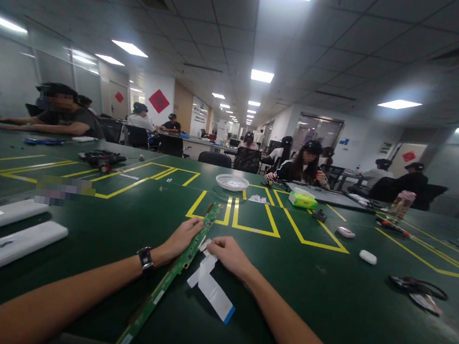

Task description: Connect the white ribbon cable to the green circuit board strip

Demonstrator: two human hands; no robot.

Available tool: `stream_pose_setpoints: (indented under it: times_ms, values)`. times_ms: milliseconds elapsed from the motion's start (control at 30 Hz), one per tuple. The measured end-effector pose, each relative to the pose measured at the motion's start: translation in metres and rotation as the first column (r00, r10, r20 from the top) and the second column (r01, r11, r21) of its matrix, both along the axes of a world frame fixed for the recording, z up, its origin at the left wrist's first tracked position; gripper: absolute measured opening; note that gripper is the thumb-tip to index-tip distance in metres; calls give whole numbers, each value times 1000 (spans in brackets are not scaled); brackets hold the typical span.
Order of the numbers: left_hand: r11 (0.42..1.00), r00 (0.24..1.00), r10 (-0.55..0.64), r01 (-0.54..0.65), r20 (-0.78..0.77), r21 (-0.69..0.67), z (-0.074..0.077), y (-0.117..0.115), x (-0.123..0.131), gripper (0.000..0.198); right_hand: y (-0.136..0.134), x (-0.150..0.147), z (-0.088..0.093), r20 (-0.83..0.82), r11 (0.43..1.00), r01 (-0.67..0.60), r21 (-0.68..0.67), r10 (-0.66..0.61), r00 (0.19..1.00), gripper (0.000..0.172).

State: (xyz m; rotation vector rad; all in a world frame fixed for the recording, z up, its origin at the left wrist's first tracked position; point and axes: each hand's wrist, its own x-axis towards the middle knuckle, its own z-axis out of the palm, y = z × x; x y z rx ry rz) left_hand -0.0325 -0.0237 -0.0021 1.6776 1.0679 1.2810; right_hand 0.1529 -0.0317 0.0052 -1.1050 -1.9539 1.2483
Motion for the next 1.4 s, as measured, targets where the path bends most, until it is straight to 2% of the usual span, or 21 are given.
stream_pose_setpoints:
  times_ms: [333, 633, 733, 800, 933, 1000, 1067, 1100, 1167, 1233, 1300, 1333, 1400]
  values:
    - [999, 998, -40, 41, -53, 7, 0, -9, 8, 32, 2, -3, -5, -24, 1000, -16, 26, 17, 1000, 31]
    - [1000, 999, -21, 20, -40, -3, -2, -13, 14, 34, -1, -2, -1, 2, 997, -45, 61, 45, 999, 41]
    - [996, 998, -63, 64, 22, -53, -1, -15, 12, 36, -2, 0, 1, 3, 995, -58, 82, 57, 998, 44]
    - [984, 990, -111, 122, 83, -133, -1, -15, 12, 39, -2, 1, 1, 2, 994, -53, 95, 53, 999, 45]
    - [953, 971, -185, 216, 154, -214, 0, -10, 9, 47, 3, 5, 1, -3, 996, -1, 84, 2, 1000, 44]
    - [961, 983, -125, 154, 135, -229, 1, -4, 5, 53, 9, 11, 1, 2, 994, 66, 81, -67, 998, 44]
    - [963, 996, 20, 4, 87, -268, 4, 4, -3, 61, 19, 22, 2, 32, 979, 167, 119, -172, 985, 43]
    - [965, 995, 79, -62, 58, -255, 6, 8, -8, 64, 25, 31, 2, 62, 962, 223, 159, -236, 970, 42]
    - [971, 987, 159, -149, 38, -187, 11, 15, -20, 64, 36, 54, 4, 144, 889, 349, 297, -403, 904, 42]
    - [968, 976, 216, -212, 23, -133, 14, 21, -29, 58, 45, 79, 5, 274, 760, 453, 466, -610, 743, 42]
    - [965, 969, 247, -246, 2, -95, 14, 25, -34, 54, 51, 101, 5, 400, 664, 461, 589, -735, 548, 39]
    - [964, 967, 253, -253, -11, -77, 13, 27, -34, 52, 53, 108, 4, 434, 639, 456, 619, -763, 480, 38]
    - [968, 968, 250, -251, -32, -26, 8, 29, -31, 48, 55, 114, 3, 483, 651, 402, 644, -753, 447, 36]
